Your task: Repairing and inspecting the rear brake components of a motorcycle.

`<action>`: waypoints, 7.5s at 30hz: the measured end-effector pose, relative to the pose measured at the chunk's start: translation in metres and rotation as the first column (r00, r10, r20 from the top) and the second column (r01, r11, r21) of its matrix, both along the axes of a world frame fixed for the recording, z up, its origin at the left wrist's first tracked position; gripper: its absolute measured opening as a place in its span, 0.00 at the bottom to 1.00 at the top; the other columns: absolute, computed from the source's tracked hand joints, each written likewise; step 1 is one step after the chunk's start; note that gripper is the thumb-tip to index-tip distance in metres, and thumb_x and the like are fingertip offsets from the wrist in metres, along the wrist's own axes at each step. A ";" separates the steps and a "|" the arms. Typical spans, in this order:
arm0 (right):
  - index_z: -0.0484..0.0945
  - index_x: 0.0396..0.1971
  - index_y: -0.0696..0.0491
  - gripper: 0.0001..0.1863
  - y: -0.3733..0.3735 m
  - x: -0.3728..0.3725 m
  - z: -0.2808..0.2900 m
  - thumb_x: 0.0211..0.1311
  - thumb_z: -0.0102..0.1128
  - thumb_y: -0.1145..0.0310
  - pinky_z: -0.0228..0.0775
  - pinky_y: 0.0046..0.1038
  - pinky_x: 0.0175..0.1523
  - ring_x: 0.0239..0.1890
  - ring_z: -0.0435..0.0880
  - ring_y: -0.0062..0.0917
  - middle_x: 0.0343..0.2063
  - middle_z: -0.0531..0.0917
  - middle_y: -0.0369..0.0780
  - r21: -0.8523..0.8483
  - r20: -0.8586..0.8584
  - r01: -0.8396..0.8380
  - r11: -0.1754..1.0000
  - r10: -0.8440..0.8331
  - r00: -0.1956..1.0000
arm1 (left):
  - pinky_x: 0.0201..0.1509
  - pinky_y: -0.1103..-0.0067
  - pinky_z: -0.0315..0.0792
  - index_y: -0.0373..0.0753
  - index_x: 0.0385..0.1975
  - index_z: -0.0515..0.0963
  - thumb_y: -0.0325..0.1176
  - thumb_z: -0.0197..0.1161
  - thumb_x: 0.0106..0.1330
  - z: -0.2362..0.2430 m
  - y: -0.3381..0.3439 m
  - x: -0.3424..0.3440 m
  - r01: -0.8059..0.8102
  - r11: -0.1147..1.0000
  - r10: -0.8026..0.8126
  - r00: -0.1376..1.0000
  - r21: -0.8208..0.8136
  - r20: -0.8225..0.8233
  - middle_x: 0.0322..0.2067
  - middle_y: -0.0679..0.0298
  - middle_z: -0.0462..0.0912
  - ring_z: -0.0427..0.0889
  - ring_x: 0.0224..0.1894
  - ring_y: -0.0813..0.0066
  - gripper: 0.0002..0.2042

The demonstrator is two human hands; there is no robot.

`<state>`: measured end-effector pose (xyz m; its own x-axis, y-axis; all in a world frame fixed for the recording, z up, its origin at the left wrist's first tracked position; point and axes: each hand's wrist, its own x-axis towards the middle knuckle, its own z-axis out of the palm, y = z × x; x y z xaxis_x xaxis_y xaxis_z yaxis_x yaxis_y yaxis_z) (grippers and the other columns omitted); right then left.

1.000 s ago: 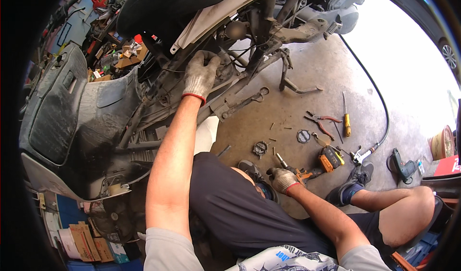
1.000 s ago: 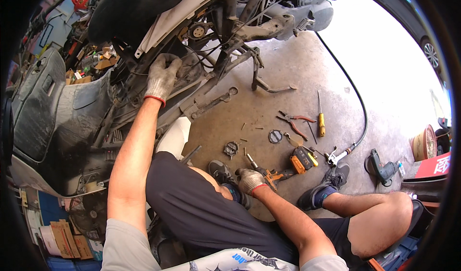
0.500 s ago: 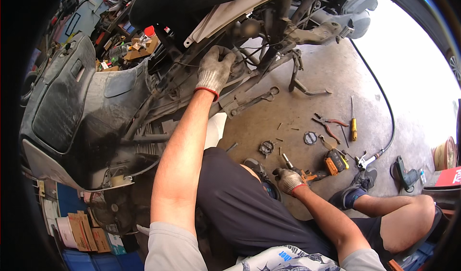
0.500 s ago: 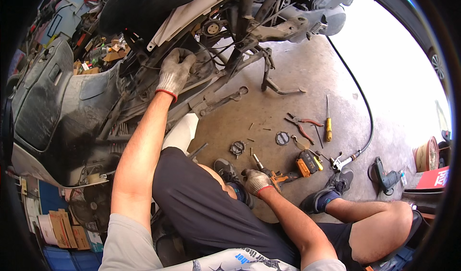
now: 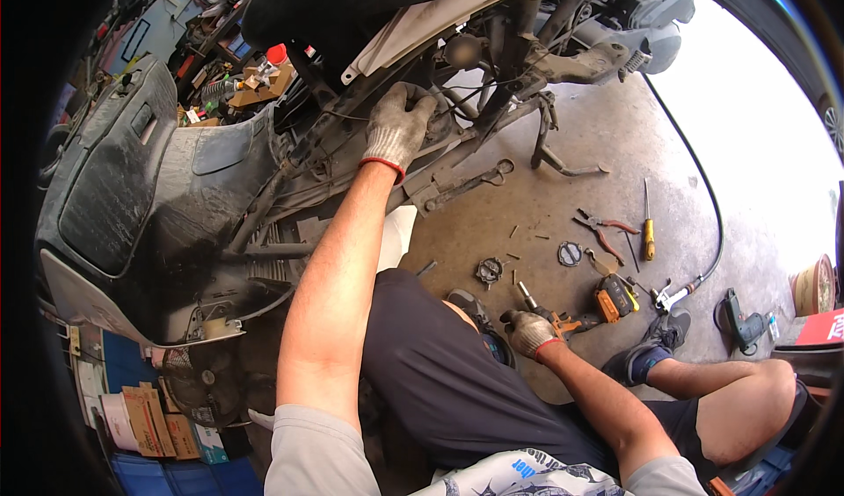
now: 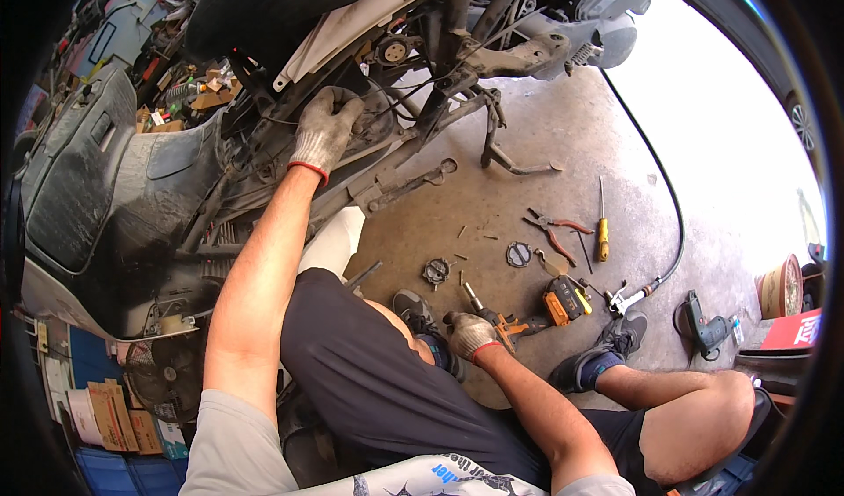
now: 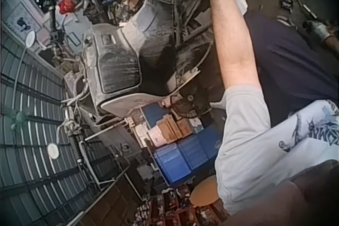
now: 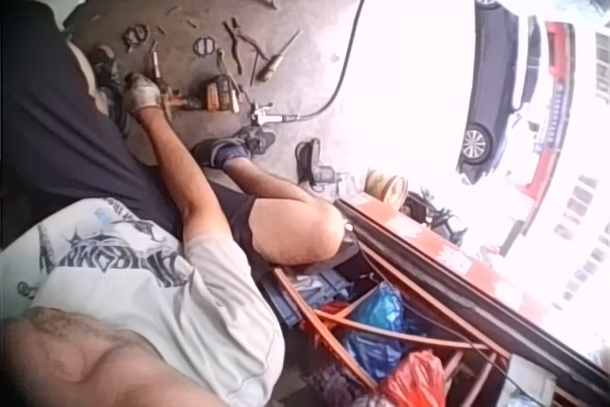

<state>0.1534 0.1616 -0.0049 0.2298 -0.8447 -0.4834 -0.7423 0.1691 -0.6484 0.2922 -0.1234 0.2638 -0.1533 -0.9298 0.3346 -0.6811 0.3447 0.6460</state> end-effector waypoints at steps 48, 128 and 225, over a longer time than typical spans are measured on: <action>0.81 0.56 0.47 0.19 -0.001 -0.002 -0.001 0.67 0.53 0.66 0.75 0.37 0.58 0.55 0.84 0.38 0.51 0.85 0.46 0.018 -0.018 -0.024 1.000 0.024 1.000 | 0.43 0.74 0.76 0.35 0.39 0.81 0.40 0.66 0.63 0.010 0.012 -0.010 -0.028 0.998 0.024 0.998 0.054 0.059 0.32 0.59 0.85 0.83 0.34 0.72 0.13; 0.81 0.55 0.47 0.19 0.000 -0.004 -0.016 0.66 0.54 0.66 0.76 0.36 0.56 0.53 0.85 0.38 0.48 0.87 0.46 -0.003 -0.019 -0.014 1.000 0.014 1.000 | 0.47 0.73 0.75 0.35 0.38 0.81 0.40 0.66 0.63 0.003 0.007 -0.012 -0.017 0.999 0.013 0.992 0.030 0.126 0.34 0.59 0.86 0.83 0.37 0.69 0.14; 0.81 0.56 0.48 0.20 -0.002 -0.010 -0.004 0.64 0.52 0.70 0.74 0.34 0.60 0.55 0.84 0.36 0.50 0.86 0.44 0.031 -0.058 -0.042 0.999 0.044 0.997 | 0.43 0.74 0.75 0.35 0.38 0.81 0.39 0.66 0.63 0.002 0.007 -0.013 0.002 1.000 -0.005 0.994 0.028 0.113 0.33 0.60 0.85 0.82 0.34 0.71 0.13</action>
<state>0.1437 0.1595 -0.0086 0.2361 -0.8196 -0.5220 -0.7860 0.1548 -0.5985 0.2795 -0.1160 0.2659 -0.1918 -0.9381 0.2885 -0.7491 0.3299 0.5744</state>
